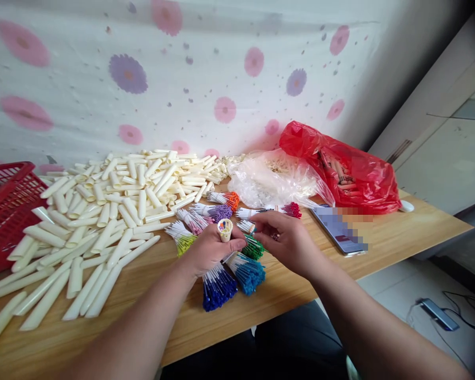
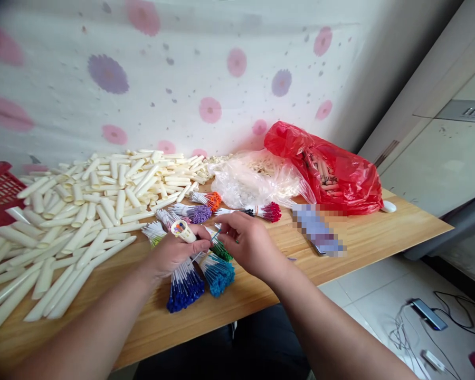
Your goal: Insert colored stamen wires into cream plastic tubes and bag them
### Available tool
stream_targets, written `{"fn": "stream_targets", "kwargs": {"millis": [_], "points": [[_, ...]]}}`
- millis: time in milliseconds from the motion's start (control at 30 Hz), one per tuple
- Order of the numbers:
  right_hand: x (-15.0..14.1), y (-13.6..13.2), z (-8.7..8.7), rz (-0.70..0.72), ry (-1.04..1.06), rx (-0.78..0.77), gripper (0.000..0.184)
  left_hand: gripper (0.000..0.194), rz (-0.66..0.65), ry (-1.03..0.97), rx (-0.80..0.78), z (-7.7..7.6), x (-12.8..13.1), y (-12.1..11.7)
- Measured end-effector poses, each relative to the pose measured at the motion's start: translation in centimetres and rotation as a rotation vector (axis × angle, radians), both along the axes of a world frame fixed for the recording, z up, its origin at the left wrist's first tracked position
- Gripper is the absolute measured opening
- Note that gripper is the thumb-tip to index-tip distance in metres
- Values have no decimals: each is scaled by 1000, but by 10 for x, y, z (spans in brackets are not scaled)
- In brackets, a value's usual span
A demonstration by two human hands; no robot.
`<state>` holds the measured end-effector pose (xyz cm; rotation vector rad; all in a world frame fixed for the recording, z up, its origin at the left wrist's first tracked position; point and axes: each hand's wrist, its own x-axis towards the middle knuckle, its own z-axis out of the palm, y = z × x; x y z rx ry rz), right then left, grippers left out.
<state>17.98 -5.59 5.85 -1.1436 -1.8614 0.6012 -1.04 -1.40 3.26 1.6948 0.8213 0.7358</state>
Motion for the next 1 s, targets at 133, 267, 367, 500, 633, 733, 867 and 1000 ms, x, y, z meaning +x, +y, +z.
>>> {"fn": "stream_targets", "kwargs": {"millis": [133, 267, 367, 500, 633, 733, 867, 1000], "points": [[-3, 6, -11, -78, 326, -173, 25, 19, 34, -59, 71, -2, 0, 2], [-7, 5, -11, -99, 365, -226, 18, 19, 79, -101, 76, -5, 0, 4], [-13, 3, -10, -126, 356, -196, 19, 23, 88, -106, 80, -6, 1, 5], [-23, 6, -11, -171, 300, -111, 15, 26, 89, -63, 127, -6, 1, 4], [-21, 2, -3, -198, 143, 61, 8, 30, 115, -15, 269, -4, 1, 5], [-9, -22, 19, -232, 70, 334, 7, 27, 188, 2, 400, -3, -2, 5], [6, -64, 53, -169, -15, 546, 23, 15, 273, -1, 478, -2, -4, 5], [-1, -75, 68, -139, -66, 636, 19, 10, 304, -26, 534, -1, -4, 4]]}}
